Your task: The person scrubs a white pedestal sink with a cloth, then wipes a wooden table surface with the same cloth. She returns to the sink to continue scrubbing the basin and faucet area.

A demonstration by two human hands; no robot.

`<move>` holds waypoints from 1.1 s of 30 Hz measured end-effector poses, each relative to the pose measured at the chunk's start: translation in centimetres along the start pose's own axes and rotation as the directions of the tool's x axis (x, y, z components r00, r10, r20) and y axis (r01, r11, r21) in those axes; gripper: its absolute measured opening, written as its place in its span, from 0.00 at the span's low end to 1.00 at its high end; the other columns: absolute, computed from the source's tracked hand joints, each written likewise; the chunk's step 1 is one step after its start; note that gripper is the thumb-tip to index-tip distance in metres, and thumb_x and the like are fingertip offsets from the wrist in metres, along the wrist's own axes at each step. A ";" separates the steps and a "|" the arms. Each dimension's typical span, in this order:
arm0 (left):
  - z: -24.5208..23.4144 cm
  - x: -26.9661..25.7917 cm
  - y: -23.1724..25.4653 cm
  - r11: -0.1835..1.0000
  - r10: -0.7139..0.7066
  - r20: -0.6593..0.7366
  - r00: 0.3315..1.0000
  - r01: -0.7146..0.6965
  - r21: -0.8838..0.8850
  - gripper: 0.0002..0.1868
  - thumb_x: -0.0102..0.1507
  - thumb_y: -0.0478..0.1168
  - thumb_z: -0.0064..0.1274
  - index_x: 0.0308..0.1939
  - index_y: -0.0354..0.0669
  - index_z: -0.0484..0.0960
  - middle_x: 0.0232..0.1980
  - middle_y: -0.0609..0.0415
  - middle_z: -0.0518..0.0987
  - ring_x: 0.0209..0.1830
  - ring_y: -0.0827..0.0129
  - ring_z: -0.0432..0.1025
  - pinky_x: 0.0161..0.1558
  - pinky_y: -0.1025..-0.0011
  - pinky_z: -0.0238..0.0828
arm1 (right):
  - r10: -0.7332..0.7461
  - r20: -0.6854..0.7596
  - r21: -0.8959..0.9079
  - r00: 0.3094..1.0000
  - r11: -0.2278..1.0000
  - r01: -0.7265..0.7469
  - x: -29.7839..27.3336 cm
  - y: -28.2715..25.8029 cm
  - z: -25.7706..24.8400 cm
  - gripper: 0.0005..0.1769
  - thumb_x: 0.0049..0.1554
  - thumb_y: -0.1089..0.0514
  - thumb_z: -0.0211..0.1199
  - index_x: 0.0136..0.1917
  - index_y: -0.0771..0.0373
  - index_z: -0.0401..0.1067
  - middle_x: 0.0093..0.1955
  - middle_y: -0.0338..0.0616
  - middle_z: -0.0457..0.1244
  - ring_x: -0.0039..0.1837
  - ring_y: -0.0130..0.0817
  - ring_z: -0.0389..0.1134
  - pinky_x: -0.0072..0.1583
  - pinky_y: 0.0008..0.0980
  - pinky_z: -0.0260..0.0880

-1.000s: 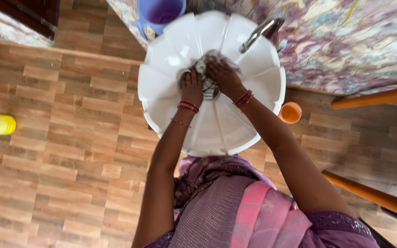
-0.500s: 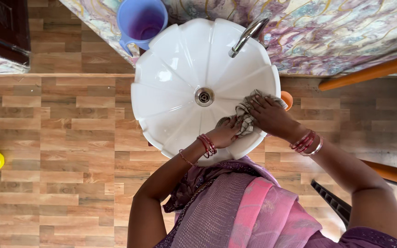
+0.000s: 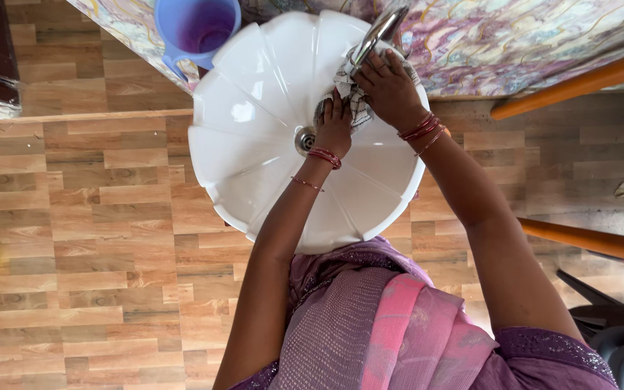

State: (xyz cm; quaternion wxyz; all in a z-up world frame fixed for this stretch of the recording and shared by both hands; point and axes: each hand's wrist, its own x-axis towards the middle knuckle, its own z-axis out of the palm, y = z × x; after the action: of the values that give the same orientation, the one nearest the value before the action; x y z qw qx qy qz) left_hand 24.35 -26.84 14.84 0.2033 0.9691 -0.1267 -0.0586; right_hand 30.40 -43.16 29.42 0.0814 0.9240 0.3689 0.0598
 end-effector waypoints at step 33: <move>-6.3 -16.8 -1.8 0.998 -0.003 0.415 0.910 -0.026 0.064 0.27 0.65 0.44 0.44 0.65 0.32 0.72 0.78 0.26 0.55 0.72 0.36 0.59 0.63 0.44 0.62 | -0.431 0.388 0.373 0.815 0.882 0.289 -4.3 -11.8 1.1 0.35 0.63 0.50 0.50 0.79 0.65 0.52 0.85 0.57 0.40 0.86 0.52 0.37 0.80 0.51 0.41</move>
State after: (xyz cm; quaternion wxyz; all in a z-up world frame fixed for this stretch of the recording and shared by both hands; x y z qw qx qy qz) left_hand 9.66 -18.33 20.93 0.1392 0.9401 -0.1746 -0.2576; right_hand 19.56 -37.84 25.88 0.0367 0.8249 0.5134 -0.2336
